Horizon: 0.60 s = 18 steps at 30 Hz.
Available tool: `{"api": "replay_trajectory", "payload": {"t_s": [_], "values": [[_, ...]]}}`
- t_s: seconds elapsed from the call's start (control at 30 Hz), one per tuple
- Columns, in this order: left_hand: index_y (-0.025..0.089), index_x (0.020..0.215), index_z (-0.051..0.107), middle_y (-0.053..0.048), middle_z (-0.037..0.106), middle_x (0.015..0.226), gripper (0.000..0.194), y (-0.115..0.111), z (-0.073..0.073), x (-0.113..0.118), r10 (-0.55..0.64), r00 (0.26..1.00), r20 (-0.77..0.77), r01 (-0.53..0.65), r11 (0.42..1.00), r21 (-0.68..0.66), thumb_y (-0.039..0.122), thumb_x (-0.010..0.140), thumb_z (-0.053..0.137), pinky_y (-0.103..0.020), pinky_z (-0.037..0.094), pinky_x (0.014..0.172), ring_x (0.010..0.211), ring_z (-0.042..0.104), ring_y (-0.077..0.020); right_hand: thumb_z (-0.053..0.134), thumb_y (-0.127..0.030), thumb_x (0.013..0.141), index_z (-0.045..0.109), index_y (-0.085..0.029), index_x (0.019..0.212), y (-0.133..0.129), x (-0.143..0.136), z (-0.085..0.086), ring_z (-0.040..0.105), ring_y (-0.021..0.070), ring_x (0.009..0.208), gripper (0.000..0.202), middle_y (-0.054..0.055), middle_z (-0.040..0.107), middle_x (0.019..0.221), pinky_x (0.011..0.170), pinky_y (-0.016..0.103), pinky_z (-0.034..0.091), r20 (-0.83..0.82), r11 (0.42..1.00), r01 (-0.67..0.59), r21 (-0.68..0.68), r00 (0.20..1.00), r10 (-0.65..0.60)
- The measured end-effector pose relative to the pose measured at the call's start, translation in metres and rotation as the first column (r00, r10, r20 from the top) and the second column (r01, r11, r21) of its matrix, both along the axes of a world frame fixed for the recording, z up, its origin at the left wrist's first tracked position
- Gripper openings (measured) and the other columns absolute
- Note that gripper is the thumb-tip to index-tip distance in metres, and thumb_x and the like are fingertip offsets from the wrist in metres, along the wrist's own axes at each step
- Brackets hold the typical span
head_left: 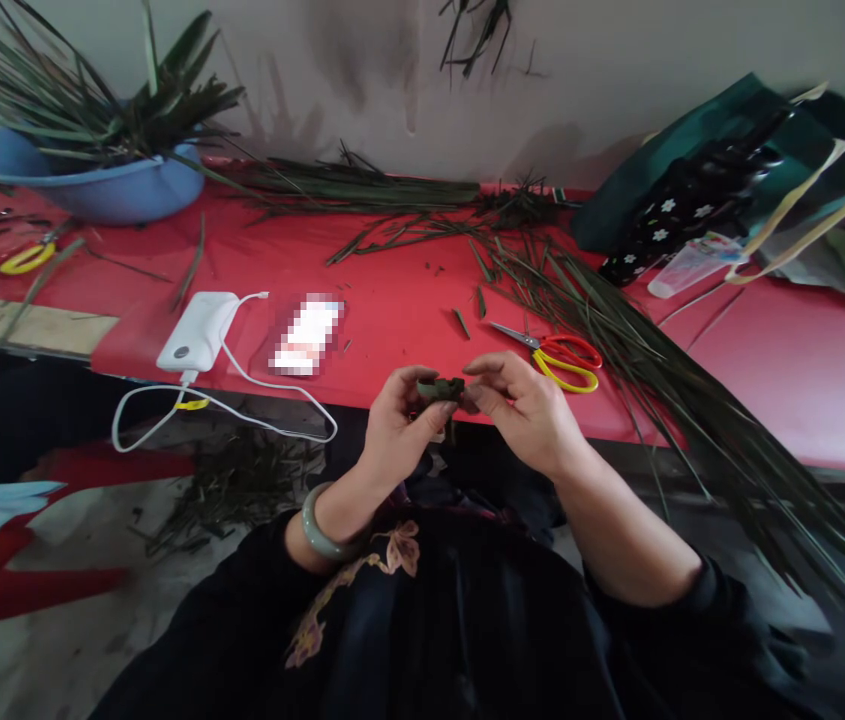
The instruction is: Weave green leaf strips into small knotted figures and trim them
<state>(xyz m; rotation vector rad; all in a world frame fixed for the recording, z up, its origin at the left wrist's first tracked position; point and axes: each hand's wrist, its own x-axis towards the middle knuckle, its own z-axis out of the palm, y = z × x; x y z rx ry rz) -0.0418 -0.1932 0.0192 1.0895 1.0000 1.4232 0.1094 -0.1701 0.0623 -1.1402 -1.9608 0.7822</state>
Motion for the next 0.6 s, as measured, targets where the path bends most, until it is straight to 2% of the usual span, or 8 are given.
{"api": "replay_trajectory", "payload": {"t_s": [0.03, 0.1, 0.13, 0.2, 0.3, 0.37, 0.6], "values": [[0.019, 0.096, 0.053, 0.005, 0.057, 0.065, 0.035, 0.0, 0.0, 0.0, 0.008, 1.0, -0.026, -0.008, 1.0, 0.003, 0.033, 0.07, 0.072, -0.018, 0.044, 0.048, 0.051, 0.054, -0.0061, 0.055, -0.031, 0.086, 0.059, -0.02, 0.101, 0.001, 0.001, 0.004, 0.067, 0.0156, 0.077, 0.019, 0.004, 0.07, 0.085, 0.069, 0.029, 0.053, 0.052, 0.995, 0.007, 0.099, 0.999, -0.012], [0.019, 0.097, 0.053, 0.005, 0.057, 0.065, 0.034, -0.001, -0.002, 0.0, 0.025, 0.996, -0.086, -0.024, 1.0, 0.017, 0.033, 0.072, 0.071, -0.018, 0.044, 0.05, 0.052, 0.053, -0.0063, 0.056, -0.03, 0.086, 0.062, -0.02, 0.099, 0.004, 0.002, 0.012, 0.064, 0.0192, 0.094, 0.017, 0.008, 0.068, 0.101, 0.081, 0.035, 0.052, 0.174, 0.95, -0.031, 0.31, 0.984, -0.024], [0.019, 0.097, 0.054, 0.004, 0.057, 0.067, 0.033, -0.001, -0.002, 0.0, 0.041, 0.992, -0.12, -0.038, 0.999, 0.028, 0.033, 0.072, 0.07, -0.018, 0.044, 0.051, 0.054, 0.053, -0.0065, 0.056, -0.03, 0.085, 0.063, -0.02, 0.098, 0.006, 0.003, 0.016, 0.062, 0.0208, 0.099, 0.017, 0.009, 0.067, 0.106, 0.085, 0.037, 0.05, 0.237, 0.921, -0.07, 0.384, 0.971, -0.025], [0.019, 0.097, 0.054, 0.003, 0.059, 0.07, 0.032, -0.001, -0.004, -0.001, 0.09, 0.979, -0.183, -0.081, 0.995, 0.054, 0.032, 0.072, 0.07, -0.018, 0.044, 0.053, 0.057, 0.054, -0.0066, 0.055, -0.03, 0.086, 0.064, -0.019, 0.096, 0.009, 0.004, 0.022, 0.06, 0.0225, 0.101, 0.017, 0.01, 0.066, 0.106, 0.088, 0.039, 0.049, 0.356, 0.882, -0.157, 0.445, 0.934, -0.013], [0.019, 0.094, 0.054, 0.002, 0.06, 0.071, 0.03, -0.001, -0.005, -0.003, 0.153, 0.956, -0.249, -0.135, 0.987, 0.086, 0.03, 0.072, 0.07, -0.018, 0.042, 0.052, 0.057, 0.052, -0.0064, 0.053, -0.028, 0.087, 0.064, -0.018, 0.095, 0.012, 0.005, 0.029, 0.06, 0.0224, 0.102, 0.017, 0.009, 0.066, 0.104, 0.091, 0.039, 0.048, 0.454, 0.856, -0.261, 0.446, 0.89, 0.035], [0.019, 0.093, 0.054, 0.003, 0.059, 0.07, 0.028, -0.002, -0.005, -0.004, 0.153, 0.95, -0.271, -0.13, 0.986, 0.101, 0.029, 0.072, 0.069, -0.018, 0.041, 0.051, 0.056, 0.052, -0.0062, 0.051, -0.025, 0.087, 0.063, -0.018, 0.099, 0.012, 0.004, 0.031, 0.06, 0.0216, 0.102, 0.018, 0.009, 0.066, 0.107, 0.09, 0.037, 0.047, 0.479, 0.857, -0.29, 0.426, 0.876, 0.058], [0.019, 0.095, 0.055, 0.003, 0.056, 0.068, 0.022, -0.002, -0.009, -0.006, 0.172, 0.963, -0.207, -0.137, 0.976, 0.172, 0.028, 0.078, 0.064, -0.018, 0.042, 0.051, 0.054, 0.051, -0.0062, 0.051, -0.026, 0.087, 0.061, -0.018, 0.093, 0.009, -0.002, 0.037, 0.064, 0.0184, 0.083, 0.015, 0.005, 0.069, 0.088, 0.073, 0.03, 0.046, 0.514, 0.915, -0.255, 0.311, 0.856, 0.064]]}}
